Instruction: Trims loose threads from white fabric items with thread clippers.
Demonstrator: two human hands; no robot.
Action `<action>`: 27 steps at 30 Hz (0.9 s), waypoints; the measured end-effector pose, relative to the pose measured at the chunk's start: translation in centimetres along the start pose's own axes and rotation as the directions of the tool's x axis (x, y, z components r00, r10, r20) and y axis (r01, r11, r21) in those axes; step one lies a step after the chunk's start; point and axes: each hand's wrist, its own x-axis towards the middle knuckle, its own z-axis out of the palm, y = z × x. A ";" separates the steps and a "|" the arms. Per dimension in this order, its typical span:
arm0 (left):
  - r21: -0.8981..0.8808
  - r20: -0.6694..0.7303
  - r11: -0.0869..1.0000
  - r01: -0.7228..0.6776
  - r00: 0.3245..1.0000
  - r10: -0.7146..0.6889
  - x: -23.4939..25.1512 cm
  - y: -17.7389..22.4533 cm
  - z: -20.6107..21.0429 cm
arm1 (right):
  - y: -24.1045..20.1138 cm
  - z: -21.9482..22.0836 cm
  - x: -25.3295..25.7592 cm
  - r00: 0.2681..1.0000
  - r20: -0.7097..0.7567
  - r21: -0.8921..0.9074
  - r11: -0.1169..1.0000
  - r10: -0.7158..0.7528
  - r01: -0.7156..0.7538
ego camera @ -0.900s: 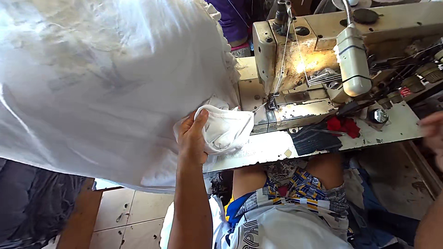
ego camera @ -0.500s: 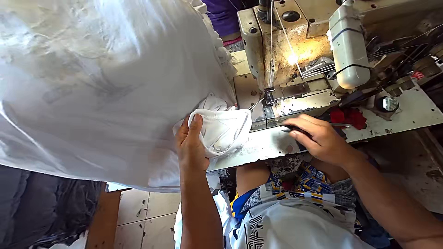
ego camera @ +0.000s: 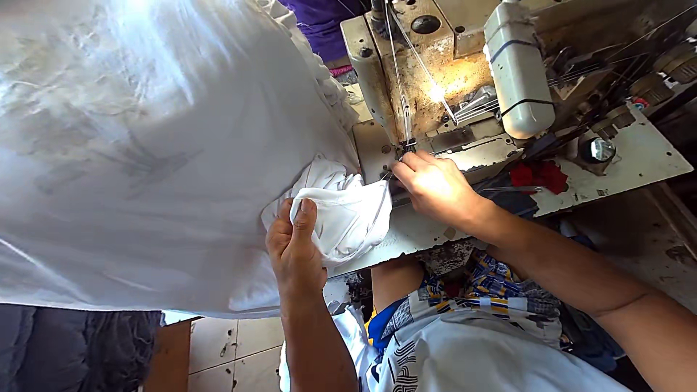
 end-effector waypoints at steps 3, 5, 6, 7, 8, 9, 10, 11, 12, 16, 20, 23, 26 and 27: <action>-0.010 0.055 0.999 -0.047 0.997 0.047 0.0 0.1 -0.1 | 0.0 0.3 0.7 0.996 -0.022 0.052 0.995 -0.083 0.084; -0.017 0.080 0.997 -0.082 0.993 0.083 -0.2 0.5 -0.3 | -0.2 0.2 0.0 0.994 -0.098 0.222 0.972 -0.054 0.074; -0.025 0.085 0.995 -0.100 0.991 0.102 -0.3 0.7 -0.4 | -0.5 -0.1 -0.6 0.991 -0.137 0.362 0.931 0.007 0.043; -0.040 0.089 0.993 -0.112 0.989 0.115 -0.4 0.9 -0.5 | -1.0 -0.4 -1.5 0.985 -0.151 0.512 0.859 0.087 0.003; -0.052 0.099 0.992 -0.115 0.988 0.119 -0.5 1.2 -0.5 | -1.6 -0.6 -2.4 0.976 -0.133 0.647 0.761 0.169 -0.044; -0.058 0.111 0.993 -0.108 0.987 0.113 -0.6 1.4 -0.4 | -2.1 -0.5 -3.2 0.968 -0.070 0.757 0.645 0.240 -0.105; -0.058 0.127 0.994 -0.092 0.987 0.099 -0.7 1.5 -0.1 | -2.8 -0.2 -3.9 0.957 0.014 0.845 0.507 0.291 -0.167; -0.062 0.152 0.996 -0.070 0.985 0.079 -0.7 1.6 0.1 | -3.3 0.3 -4.5 0.945 0.102 0.897 0.382 0.311 -0.222; -0.069 0.178 0.997 -0.042 0.983 0.054 -0.6 1.7 0.4 | -3.6 0.8 -4.9 0.936 0.158 0.921 0.295 0.313 -0.255; -0.036 0.175 0.999 0.040 0.984 -0.033 0.1 1.2 1.7 | -3.2 2.4 -5.8 0.903 0.191 0.981 -0.057 0.384 -0.184; 0.024 0.150 1.000 -0.010 0.989 0.006 0.2 0.7 2.0 | -1.6 1.8 -6.5 0.880 0.354 0.922 -0.272 0.315 -0.274; -0.003 0.150 0.999 0.048 0.988 -0.047 0.0 0.7 2.7 | -1.2 1.8 -6.8 0.866 0.369 0.919 -0.273 0.336 -0.286; -0.044 0.275 0.988 0.150 0.952 -0.132 -0.1 0.4 2.8 | -0.9 2.0 -6.9 0.872 0.328 0.940 -0.214 0.363 -0.264; -0.050 0.313 0.979 0.195 0.934 -0.170 -0.1 0.3 2.8 | -0.8 2.1 -7.0 0.878 0.305 0.950 -0.185 0.369 -0.252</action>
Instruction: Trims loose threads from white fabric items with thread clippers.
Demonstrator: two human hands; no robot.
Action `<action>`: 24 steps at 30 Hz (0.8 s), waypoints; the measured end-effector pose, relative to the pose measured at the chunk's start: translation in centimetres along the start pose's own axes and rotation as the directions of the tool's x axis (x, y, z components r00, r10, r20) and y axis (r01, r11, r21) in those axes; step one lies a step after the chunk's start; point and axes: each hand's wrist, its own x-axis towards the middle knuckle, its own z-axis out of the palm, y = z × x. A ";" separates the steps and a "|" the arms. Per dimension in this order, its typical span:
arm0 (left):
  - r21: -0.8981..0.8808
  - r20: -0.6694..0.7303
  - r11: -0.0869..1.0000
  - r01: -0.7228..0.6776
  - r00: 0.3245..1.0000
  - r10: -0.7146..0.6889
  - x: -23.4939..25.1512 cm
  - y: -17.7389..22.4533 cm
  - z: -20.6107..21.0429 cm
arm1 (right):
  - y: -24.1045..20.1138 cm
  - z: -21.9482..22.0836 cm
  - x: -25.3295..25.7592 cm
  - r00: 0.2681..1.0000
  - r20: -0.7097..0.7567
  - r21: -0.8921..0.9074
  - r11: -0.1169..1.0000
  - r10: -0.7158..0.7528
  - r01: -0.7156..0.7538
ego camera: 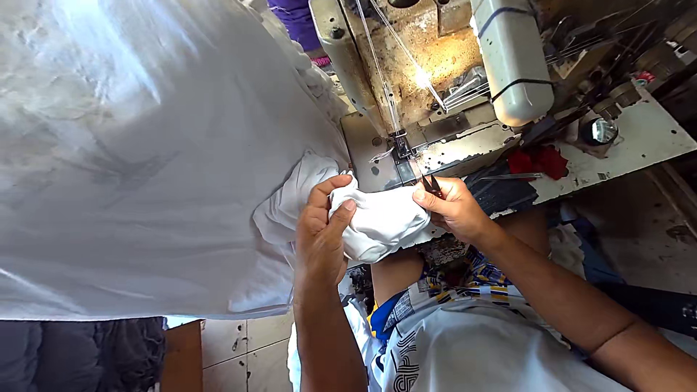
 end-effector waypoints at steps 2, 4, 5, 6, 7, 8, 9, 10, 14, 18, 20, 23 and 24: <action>-0.026 0.044 0.998 0.060 0.997 -0.059 0.0 -0.1 0.3 | 0.0 -0.2 0.0 0.999 -0.002 -0.044 0.998 -0.040 0.040; -0.044 0.064 0.994 0.097 0.993 -0.094 -0.1 -0.1 0.6 | -0.2 -0.3 0.0 0.998 -0.003 -0.083 0.994 -0.067 0.066; -0.028 0.069 0.994 0.107 0.992 -0.105 -0.1 -0.2 0.8 | -0.3 -0.4 0.0 0.997 -0.001 -0.089 0.993 -0.077 0.076; 0.007 0.058 0.993 0.119 0.991 -0.119 -0.2 -0.2 1.0 | -0.4 -0.4 0.0 0.996 0.002 -0.092 0.992 -0.086 0.086; 0.050 0.041 0.990 0.134 0.990 -0.136 -0.2 -0.3 1.3 | -0.5 -0.5 0.0 0.995 0.004 -0.095 0.991 -0.096 0.096; 0.088 0.030 0.985 0.147 0.988 -0.150 -0.2 -0.3 1.6 | -0.5 -0.5 0.0 0.994 0.006 -0.100 0.989 -0.107 0.108; 0.120 0.029 0.980 0.157 0.986 -0.161 -0.2 -0.3 1.8 | -0.6 -0.6 0.0 0.993 0.008 -0.106 0.988 -0.116 0.116; 0.144 0.031 0.977 0.157 0.986 -0.164 -0.2 -0.3 1.8 | -0.6 -0.6 0.0 0.992 0.006 -0.110 0.986 -0.124 0.124; 0.154 0.043 0.985 0.079 0.995 -0.086 -0.2 -1.1 1.7 | -0.6 -0.7 -0.1 0.988 0.007 -0.130 0.979 -0.155 0.155; 0.015 0.043 1.000 0.025 0.999 -0.025 -0.4 -1.6 2.2 | -0.5 -0.8 -0.1 0.985 0.016 -0.167 0.970 -0.174 0.175; -0.043 0.022 0.999 0.010 1.000 -0.009 -0.4 -2.0 2.5 | -0.5 -0.8 -0.1 0.981 0.019 -0.210 0.958 -0.194 0.193; -0.067 -0.021 0.997 0.032 0.999 -0.034 -0.4 -2.6 2.7 | -0.4 -1.0 -0.2 0.978 0.005 -0.270 0.942 -0.207 0.201; -0.064 -0.028 0.997 0.042 0.999 -0.044 -0.4 -2.7 2.8 | -0.2 -1.0 -0.2 0.978 -0.006 -0.279 0.940 -0.207 0.197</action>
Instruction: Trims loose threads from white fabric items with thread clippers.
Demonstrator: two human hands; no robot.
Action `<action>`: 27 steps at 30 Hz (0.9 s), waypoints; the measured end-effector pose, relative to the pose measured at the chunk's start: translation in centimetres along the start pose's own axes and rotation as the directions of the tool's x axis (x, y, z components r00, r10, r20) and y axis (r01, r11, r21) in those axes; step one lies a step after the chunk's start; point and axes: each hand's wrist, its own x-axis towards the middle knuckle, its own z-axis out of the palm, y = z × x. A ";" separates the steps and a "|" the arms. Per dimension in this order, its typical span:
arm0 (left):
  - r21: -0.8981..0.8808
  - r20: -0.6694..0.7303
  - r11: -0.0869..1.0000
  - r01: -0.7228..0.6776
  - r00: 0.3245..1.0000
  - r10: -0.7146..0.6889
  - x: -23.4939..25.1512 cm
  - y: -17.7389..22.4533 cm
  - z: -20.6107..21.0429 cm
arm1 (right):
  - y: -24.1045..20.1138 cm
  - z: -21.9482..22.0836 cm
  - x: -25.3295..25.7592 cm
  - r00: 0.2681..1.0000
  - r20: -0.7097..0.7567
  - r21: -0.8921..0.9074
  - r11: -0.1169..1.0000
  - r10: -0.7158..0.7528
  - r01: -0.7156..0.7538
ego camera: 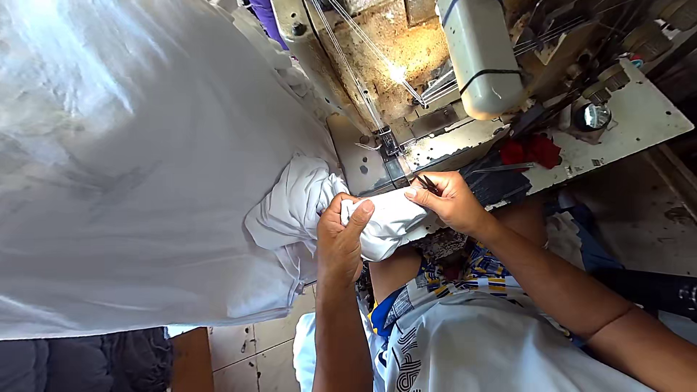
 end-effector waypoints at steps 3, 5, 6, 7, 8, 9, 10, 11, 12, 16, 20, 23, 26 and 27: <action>0.010 -0.033 1.000 0.030 0.999 -0.029 0.0 -0.4 0.4 | 0.4 -0.1 -0.2 0.999 -0.033 -0.019 1.000 0.016 -0.017; 0.021 -0.045 0.999 0.046 0.998 -0.045 0.0 -0.7 0.7 | 0.6 -0.2 -0.3 0.998 -0.050 -0.024 0.999 0.031 -0.032; 0.019 -0.049 0.998 0.052 0.997 -0.051 0.0 -0.9 0.8 | 0.7 -0.2 -0.4 0.998 -0.059 -0.026 0.999 0.037 -0.039; 0.016 -0.054 0.998 0.059 0.997 -0.059 0.0 -1.0 0.9 | 0.7 -0.3 -0.4 0.997 -0.070 -0.029 0.999 0.042 -0.045; 0.014 -0.059 0.998 0.065 0.996 -0.064 0.0 -1.1 1.1 | 0.8 -0.3 -0.5 0.996 -0.080 -0.033 0.998 0.048 -0.051; 0.015 -0.066 0.998 0.066 0.996 -0.065 0.0 -1.1 1.2 | 0.8 -0.3 -0.5 0.995 -0.088 -0.037 0.998 0.053 -0.056; 0.016 -0.072 0.998 0.064 0.995 -0.063 0.1 -1.1 1.3 | 0.8 -0.3 -0.5 0.994 -0.090 -0.048 0.997 0.054 -0.059; 0.016 -0.077 0.998 0.063 0.995 -0.061 0.0 -1.1 1.5 | 0.9 -0.3 -0.5 0.995 -0.092 -0.073 0.996 0.050 -0.056; 0.012 -0.083 0.998 0.061 0.995 -0.060 0.0 -1.1 1.6 | 0.9 -0.3 -0.6 0.994 -0.099 -0.117 0.992 0.037 -0.049; -0.006 -0.108 0.997 0.074 0.991 -0.074 -0.1 -0.8 1.9 | 0.6 -0.3 -1.0 0.983 -0.147 -0.368 0.929 -0.106 0.044; -0.018 -0.128 0.996 0.087 0.988 -0.089 -0.1 -0.7 2.0 | 0.0 -0.1 -2.3 0.951 -0.139 -0.505 0.846 -0.276 0.172; -0.028 -0.123 0.996 0.090 0.988 -0.093 -0.2 -0.6 2.1 | -0.4 0.2 -2.9 0.947 -0.135 -0.523 0.833 -0.291 0.181; -0.035 -0.135 0.995 0.091 0.986 -0.095 -0.2 -0.5 2.3 | -0.6 0.4 -2.8 0.953 -0.128 -0.512 0.841 -0.274 0.174; -0.036 -0.137 0.995 0.091 0.986 -0.095 -0.2 -0.5 2.4 | -0.6 0.5 -2.7 0.957 -0.122 -0.505 0.847 -0.262 0.167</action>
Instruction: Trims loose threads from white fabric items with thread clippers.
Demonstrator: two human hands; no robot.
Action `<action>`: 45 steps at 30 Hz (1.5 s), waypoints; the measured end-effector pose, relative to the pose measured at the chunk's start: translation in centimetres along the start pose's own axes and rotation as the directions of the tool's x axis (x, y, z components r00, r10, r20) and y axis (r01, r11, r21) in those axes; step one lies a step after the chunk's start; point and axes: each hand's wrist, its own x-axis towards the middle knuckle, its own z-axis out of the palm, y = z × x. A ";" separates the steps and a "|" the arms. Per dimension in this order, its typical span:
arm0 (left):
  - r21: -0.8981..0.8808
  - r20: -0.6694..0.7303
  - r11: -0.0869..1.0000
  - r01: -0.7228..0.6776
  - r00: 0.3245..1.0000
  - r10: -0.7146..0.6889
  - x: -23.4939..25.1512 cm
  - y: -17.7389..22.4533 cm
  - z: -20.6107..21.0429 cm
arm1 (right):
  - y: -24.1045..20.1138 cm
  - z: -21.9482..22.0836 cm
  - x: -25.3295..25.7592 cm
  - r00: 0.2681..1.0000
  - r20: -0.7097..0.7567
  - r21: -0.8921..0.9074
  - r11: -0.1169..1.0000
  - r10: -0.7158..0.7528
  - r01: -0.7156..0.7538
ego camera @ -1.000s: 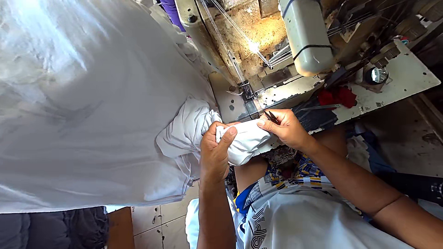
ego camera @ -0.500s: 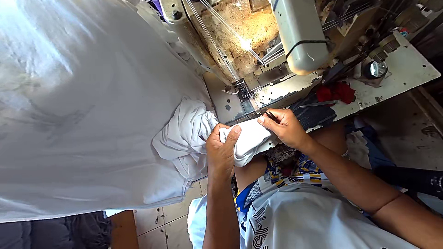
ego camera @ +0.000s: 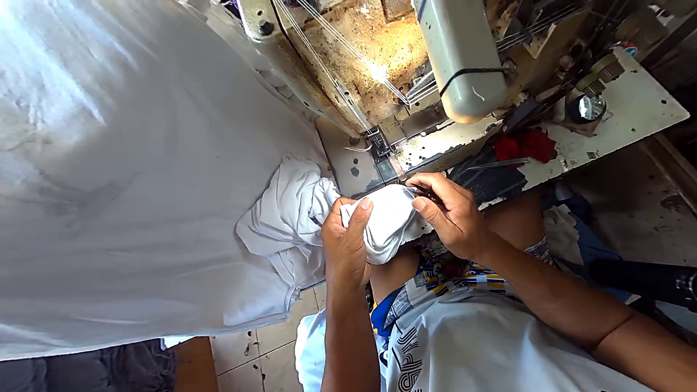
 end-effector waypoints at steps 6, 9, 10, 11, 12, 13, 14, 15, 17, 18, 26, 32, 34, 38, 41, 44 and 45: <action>0.038 -0.037 0.997 -0.071 0.997 0.072 -0.3 -0.1 0.5 | -0.2 0.6 0.1 0.998 0.041 -0.036 0.999 0.038 -0.037; 0.024 -0.050 0.997 -0.075 0.996 0.076 -0.6 0.1 0.8 | 0.0 0.8 0.1 0.999 0.035 -0.067 0.997 0.039 -0.036; 0.012 -0.058 0.998 -0.064 0.996 0.064 -0.6 0.1 0.8 | 0.1 0.9 0.1 0.999 0.035 -0.075 0.997 0.038 -0.035; -0.002 -0.062 0.999 -0.050 0.997 0.050 -0.5 0.1 0.9 | 0.3 0.9 0.1 0.999 0.036 -0.082 0.996 0.038 -0.035; -0.016 -0.064 0.999 -0.036 0.997 0.035 -0.5 0.1 0.9 | 0.4 0.9 0.0 0.999 0.036 -0.084 0.996 0.038 -0.035; -0.028 -0.066 0.999 -0.024 0.998 0.022 -0.5 0.1 0.9 | 0.5 0.9 0.0 0.999 0.033 -0.085 0.996 0.039 -0.036; -0.038 -0.065 0.999 -0.015 0.998 0.013 -0.5 0.0 1.0 | 0.5 0.9 0.0 0.999 0.029 -0.085 0.996 0.039 -0.037; -0.048 -0.061 0.999 -0.007 0.998 0.004 -0.5 0.0 1.0 | 0.6 0.8 -0.1 0.999 0.029 -0.085 0.996 0.038 -0.035; -0.066 -0.056 0.998 0.006 0.998 -0.010 -0.5 0.1 1.0 | 0.6 0.8 -0.1 0.999 0.024 -0.089 0.996 0.028 -0.025; -0.073 -0.056 0.997 0.011 0.998 -0.015 -0.5 0.1 1.1 | 0.6 0.8 -0.1 0.999 0.023 -0.091 0.996 0.022 -0.019; -0.090 -0.033 0.996 0.020 0.999 -0.023 -0.5 0.0 0.9 | 0.5 0.8 0.3 0.999 0.030 -0.101 0.995 -0.013 0.016; -0.094 -0.027 0.995 0.024 0.999 -0.027 -0.5 0.0 1.0 | 0.6 0.8 0.4 0.999 0.034 -0.075 0.997 -0.034 0.036; -0.095 -0.028 0.995 0.022 0.999 -0.025 -0.5 -0.1 1.0 | 0.6 0.8 0.4 0.999 0.034 -0.075 0.996 -0.038 0.041; -0.099 -0.031 0.995 0.024 0.999 -0.027 -0.5 -0.1 0.9 | 0.6 0.9 0.4 0.999 0.030 -0.074 0.996 -0.039 0.041; -0.102 -0.036 0.994 0.027 0.999 -0.031 -0.5 -0.1 1.0 | 0.7 1.0 0.5 0.998 0.031 -0.067 0.996 -0.049 0.051; -0.109 -0.038 0.994 0.025 0.999 -0.029 -0.5 -0.1 0.9 | 0.9 1.0 0.6 0.994 0.038 -0.066 0.992 -0.103 0.105; -0.109 -0.038 0.994 0.026 0.999 -0.030 -0.5 -0.1 0.9 | 1.0 1.1 0.7 0.992 0.029 -0.050 0.990 -0.127 0.128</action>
